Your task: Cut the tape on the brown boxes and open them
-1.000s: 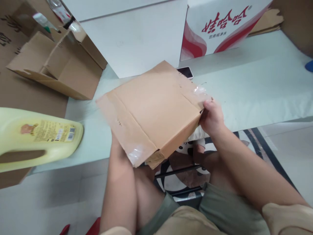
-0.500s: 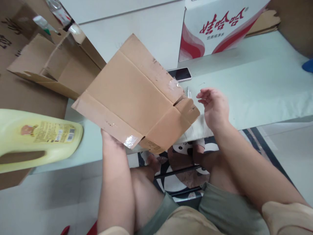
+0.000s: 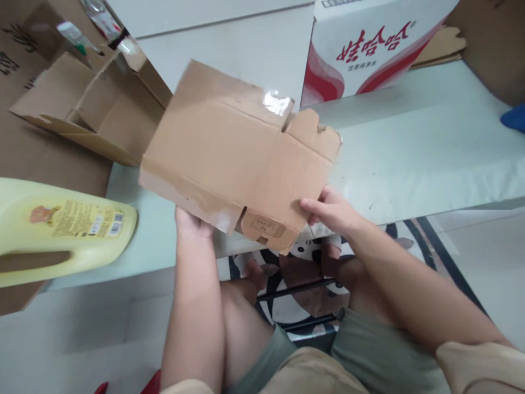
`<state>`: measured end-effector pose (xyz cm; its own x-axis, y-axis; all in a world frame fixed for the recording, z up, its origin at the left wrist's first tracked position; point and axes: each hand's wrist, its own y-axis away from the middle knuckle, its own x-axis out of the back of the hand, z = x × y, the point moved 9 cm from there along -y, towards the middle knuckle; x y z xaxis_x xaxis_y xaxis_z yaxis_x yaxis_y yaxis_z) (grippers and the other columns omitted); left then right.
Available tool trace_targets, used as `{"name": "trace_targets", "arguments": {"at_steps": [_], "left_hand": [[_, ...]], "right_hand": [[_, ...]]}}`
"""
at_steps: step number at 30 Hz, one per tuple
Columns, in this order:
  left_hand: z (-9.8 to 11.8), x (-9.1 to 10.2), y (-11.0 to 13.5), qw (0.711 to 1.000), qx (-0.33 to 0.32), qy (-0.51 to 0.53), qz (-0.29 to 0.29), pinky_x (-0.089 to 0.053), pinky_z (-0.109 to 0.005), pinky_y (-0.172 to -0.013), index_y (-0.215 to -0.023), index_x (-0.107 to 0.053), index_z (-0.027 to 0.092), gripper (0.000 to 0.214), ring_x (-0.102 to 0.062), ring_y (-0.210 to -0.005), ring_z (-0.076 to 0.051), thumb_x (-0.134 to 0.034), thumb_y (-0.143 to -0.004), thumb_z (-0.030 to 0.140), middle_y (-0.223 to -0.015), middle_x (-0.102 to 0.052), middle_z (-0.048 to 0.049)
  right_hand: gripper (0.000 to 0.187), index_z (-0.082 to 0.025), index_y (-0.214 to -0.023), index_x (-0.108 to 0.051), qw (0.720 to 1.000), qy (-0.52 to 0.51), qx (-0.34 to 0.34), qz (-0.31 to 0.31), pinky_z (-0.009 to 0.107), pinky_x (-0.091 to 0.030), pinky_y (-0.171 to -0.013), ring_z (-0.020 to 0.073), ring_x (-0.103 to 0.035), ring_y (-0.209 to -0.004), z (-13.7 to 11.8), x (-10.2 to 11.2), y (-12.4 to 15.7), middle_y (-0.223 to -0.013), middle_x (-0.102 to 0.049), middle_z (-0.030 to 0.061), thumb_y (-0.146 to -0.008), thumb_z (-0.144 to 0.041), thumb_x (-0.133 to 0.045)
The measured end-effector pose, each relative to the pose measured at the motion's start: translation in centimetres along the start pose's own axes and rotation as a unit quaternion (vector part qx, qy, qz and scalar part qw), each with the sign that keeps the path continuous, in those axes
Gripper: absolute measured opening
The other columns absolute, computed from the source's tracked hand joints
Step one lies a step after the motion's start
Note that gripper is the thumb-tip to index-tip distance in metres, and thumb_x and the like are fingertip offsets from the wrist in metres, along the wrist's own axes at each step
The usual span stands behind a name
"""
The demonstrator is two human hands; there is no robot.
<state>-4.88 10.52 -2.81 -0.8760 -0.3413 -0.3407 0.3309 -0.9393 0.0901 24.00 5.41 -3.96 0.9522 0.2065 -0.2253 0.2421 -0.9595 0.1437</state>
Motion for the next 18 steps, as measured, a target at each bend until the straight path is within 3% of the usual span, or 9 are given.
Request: {"name": "trace_targets", "arguments": {"at_steps": [3,5,8,11,14,16,18], "left_hand": [[1.3,-1.5,0.4,0.997,-0.034,0.066,-0.035,-0.059,-0.042,-0.097,-0.087,-0.065,0.023,0.03,-0.07,-0.113,-0.03,-0.061,-0.081,0.052,-0.089,-0.077,-0.009],[1.8,-2.1,0.9,0.992,-0.038,0.105,-0.06,-0.057,-0.042,-0.102,-0.094,-0.066,0.023,0.034,-0.069,-0.119,-0.029,-0.053,-0.083,0.051,-0.1,-0.078,-0.0099],[0.7,-1.8,1.3,0.99,0.03,0.13,-0.039,-0.059,-0.039,-0.097,-0.102,-0.066,0.025,0.041,-0.069,-0.118,-0.025,-0.046,-0.085,0.056,-0.112,-0.076,-0.0084],[-0.2,-1.5,1.5,0.988,0.071,0.135,-0.01,-0.061,-0.034,-0.088,-0.102,-0.067,0.028,0.038,-0.072,-0.107,-0.021,-0.047,-0.085,0.056,-0.111,-0.075,-0.0058],[-0.4,-2.3,1.7,0.988,0.084,0.131,-0.013,-0.062,-0.034,-0.082,-0.093,-0.067,0.028,0.033,-0.072,-0.087,-0.019,-0.053,-0.083,0.055,-0.094,-0.074,-0.0047],[-0.5,-2.7,1.8,0.988,0.091,0.128,-0.005,-0.062,-0.034,-0.076,-0.087,-0.068,0.027,0.031,-0.069,-0.075,-0.019,-0.053,-0.083,0.054,-0.084,-0.072,-0.0047],[-0.6,-3.1,1.9,0.986,0.102,0.129,0.006,-0.062,-0.034,-0.07,-0.082,-0.068,0.027,0.034,-0.065,-0.067,-0.018,-0.049,-0.086,0.054,-0.078,-0.069,-0.0055]], "right_hand": [[0.053,-0.02,-0.081,-0.063,0.995,-0.083,-0.04,0.047,0.022,-0.034,-0.029,0.0069,-0.043,-0.035,0.7,-1.1,0.3,-0.059,-0.063,-0.0027,-0.063,-0.063,-0.089],[0.053,-0.019,-0.08,-0.063,0.99,-0.115,-0.025,0.078,0.021,-0.032,-0.028,0.0046,-0.04,-0.034,0.1,-1.2,0.4,-0.062,-0.066,-0.0022,-0.059,-0.059,-0.091],[0.054,-0.019,-0.082,-0.064,0.98,-0.108,0.027,0.167,0.019,-0.03,-0.026,0.0041,-0.04,-0.032,-1.7,1.2,1.1,-0.06,-0.064,-0.0031,-0.062,-0.061,-0.09],[0.06,-0.021,-0.084,-0.063,0.947,-0.075,0.074,0.303,0.018,-0.035,-0.026,0.0068,-0.046,-0.033,-3.4,6.8,3.9,-0.054,-0.06,-0.0053,-0.058,-0.067,-0.092],[0.061,-0.023,-0.082,-0.064,0.895,-0.012,0.124,0.428,0.02,-0.044,-0.029,0.0092,-0.052,-0.034,-5.5,14.4,9.0,-0.056,-0.063,-0.0042,-0.05,-0.063,-0.097],[0.05,-0.023,-0.076,-0.068,0.866,0.031,0.137,0.479,0.021,-0.05,-0.034,0.0118,-0.057,-0.037,-6.7,19.4,12.7,-0.056,-0.065,0.0004,-0.05,-0.052,-0.099],[0.036,-0.024,-0.067,-0.069,0.829,0.069,0.157,0.532,0.023,-0.05,-0.035,0.0134,-0.058,-0.036,-8.1,24.0,16.1,-0.05,-0.061,0.0038,-0.058,-0.046,-0.096]]}}
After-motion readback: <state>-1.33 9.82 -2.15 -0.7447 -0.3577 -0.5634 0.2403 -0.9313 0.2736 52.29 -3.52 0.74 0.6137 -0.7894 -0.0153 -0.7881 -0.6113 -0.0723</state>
